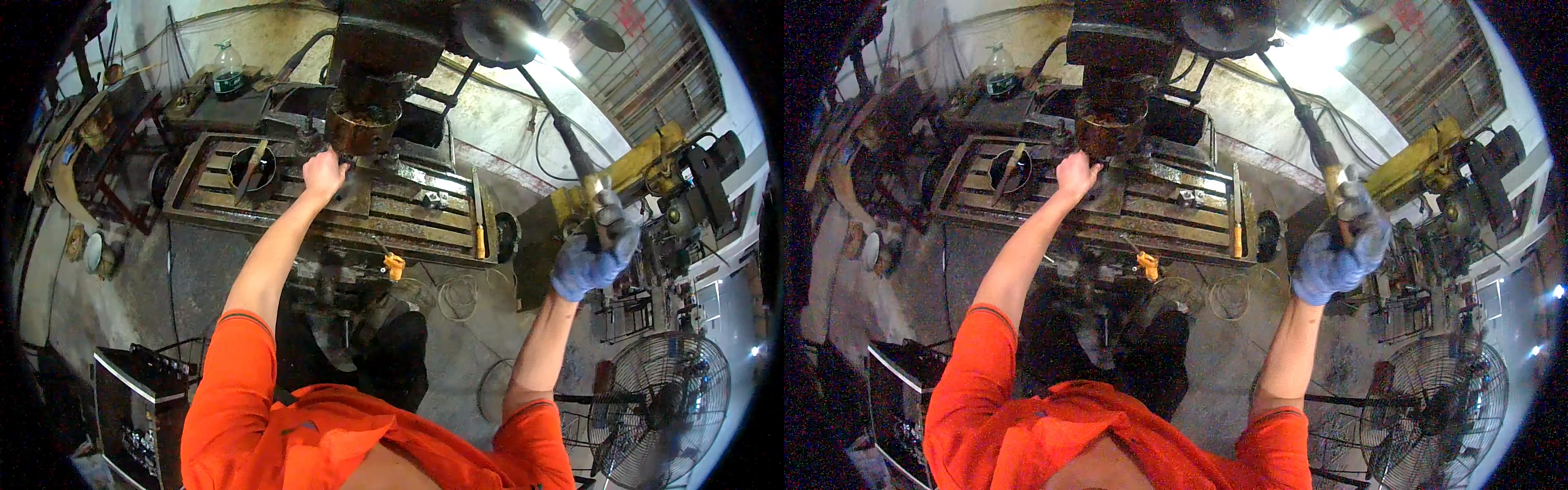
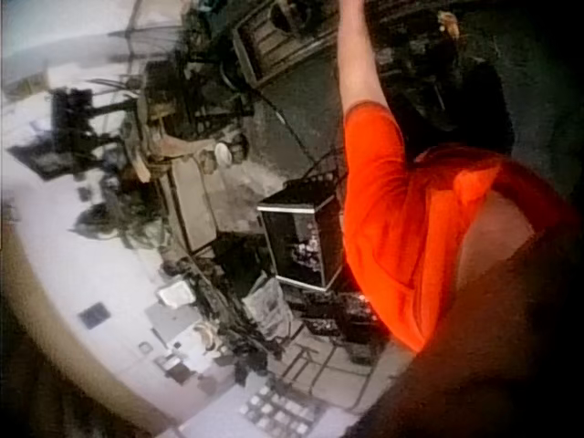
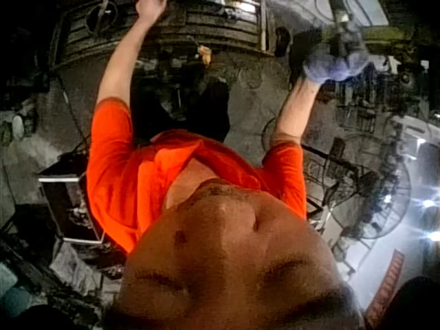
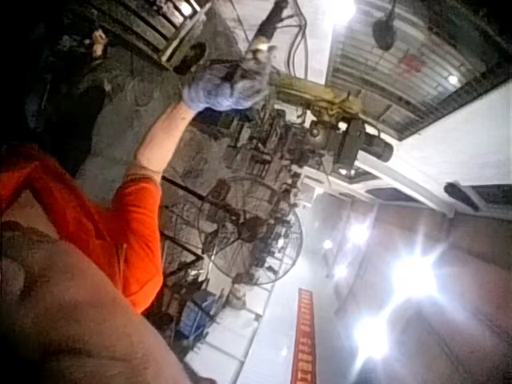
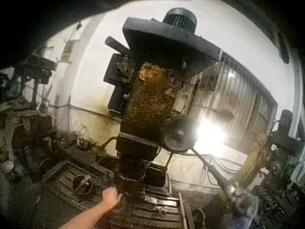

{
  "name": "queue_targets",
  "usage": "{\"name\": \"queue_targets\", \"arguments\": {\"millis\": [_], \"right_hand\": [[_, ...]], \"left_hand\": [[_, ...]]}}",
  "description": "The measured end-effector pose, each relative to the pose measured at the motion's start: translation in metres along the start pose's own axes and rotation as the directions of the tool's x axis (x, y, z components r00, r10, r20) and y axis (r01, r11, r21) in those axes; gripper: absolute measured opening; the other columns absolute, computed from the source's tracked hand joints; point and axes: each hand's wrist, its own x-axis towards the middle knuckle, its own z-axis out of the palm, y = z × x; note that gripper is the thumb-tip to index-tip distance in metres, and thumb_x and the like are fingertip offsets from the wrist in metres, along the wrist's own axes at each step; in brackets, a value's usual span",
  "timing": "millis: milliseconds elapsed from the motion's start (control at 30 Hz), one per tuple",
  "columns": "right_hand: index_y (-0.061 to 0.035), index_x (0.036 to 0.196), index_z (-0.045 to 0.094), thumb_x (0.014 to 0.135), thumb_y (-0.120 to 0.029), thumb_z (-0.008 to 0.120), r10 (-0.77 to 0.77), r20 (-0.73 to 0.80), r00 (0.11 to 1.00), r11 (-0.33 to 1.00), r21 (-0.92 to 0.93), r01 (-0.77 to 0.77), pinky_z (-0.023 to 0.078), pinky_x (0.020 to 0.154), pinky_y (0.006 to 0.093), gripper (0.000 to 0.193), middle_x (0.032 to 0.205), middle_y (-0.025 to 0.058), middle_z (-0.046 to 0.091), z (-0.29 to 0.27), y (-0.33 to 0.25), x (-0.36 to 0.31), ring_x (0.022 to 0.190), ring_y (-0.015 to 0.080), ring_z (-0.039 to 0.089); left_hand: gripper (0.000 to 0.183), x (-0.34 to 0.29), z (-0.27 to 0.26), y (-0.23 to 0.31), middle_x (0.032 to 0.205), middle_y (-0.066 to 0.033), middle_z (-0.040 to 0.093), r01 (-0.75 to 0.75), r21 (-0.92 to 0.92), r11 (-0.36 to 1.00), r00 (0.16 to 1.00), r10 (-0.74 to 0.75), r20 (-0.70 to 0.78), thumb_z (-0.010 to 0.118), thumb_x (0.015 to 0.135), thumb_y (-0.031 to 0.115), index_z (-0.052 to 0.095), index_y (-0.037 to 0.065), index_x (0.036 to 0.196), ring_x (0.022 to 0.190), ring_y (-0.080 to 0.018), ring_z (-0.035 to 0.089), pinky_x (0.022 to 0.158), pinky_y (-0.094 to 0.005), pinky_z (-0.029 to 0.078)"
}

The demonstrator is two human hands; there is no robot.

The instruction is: The person picks up small metal components from a bin and places them into a metal plate on a milling machine table, using a screwdriver to position the components.

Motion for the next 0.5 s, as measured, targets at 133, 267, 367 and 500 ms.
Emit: {"name": "queue_targets", "arguments": {"millis": [133,267,367,500], "right_hand": [[-0.0020,0.077,0.048,0.089,-0.028,0.038,-0.022,-0.101,0.995,0.999,-0.028,0.020,0.034,0.094,0.0502,0.030,0.079,0.0111,0.053,-0.001,0.004,0.005,0.086,0.0281,0.054],[-0.0002,0.076,0.046,0.089,-0.021,0.036,-0.031,-0.090,0.995,0.995,-0.101,0.022,0.039,0.090,0.0500,0.027,0.077,0.0104,0.050,0.005,-0.005,0.006,0.085,0.0287,0.054],[-0.0001,0.074,0.044,0.089,-0.017,0.035,-0.084,-0.073,0.994,0.989,-0.129,0.074,0.040,0.091,0.0502,0.025,0.078,0.0107,0.049,0.004,-0.002,-0.002,0.085,0.0274,0.054],[-0.0003,0.074,0.044,0.090,-0.016,0.034,-0.020,-0.129,0.991,0.997,0.069,0.029,0.039,0.091,0.0501,0.024,0.079,0.0118,0.051,0.004,0.000,-0.004,0.088,0.0273,0.054]], "left_hand": [[0.039,0.007,0.000,0.006,0.075,-0.0184,0.062,-0.036,-0.037,0.999,0.999,0.035,-0.023,0.067,0.071,0.035,0.057,0.000,0.084,0.073,-0.0336,0.061,0.063,-0.0423,0.049],[0.037,-0.011,-0.035,-0.012,0.076,-0.0173,0.062,-0.129,-0.007,0.992,0.989,0.128,-0.079,0.065,0.073,0.034,0.055,0.004,0.094,0.073,-0.0336,0.061,0.063,-0.0425,0.049],[0.036,-0.041,-0.085,-0.057,0.084,-0.0123,0.062,-0.212,0.055,0.976,0.942,0.219,-0.254,0.060,0.078,0.034,0.053,0.011,0.105,0.070,-0.0326,0.060,0.059,-0.0421,0.048],[0.044,-0.078,-0.136,-0.107,0.086,-0.0138,0.059,-0.090,0.306,0.948,0.949,0.175,-0.261,0.058,0.079,0.036,0.050,0.011,0.114,0.069,-0.0318,0.059,0.065,-0.0422,0.045]]}}
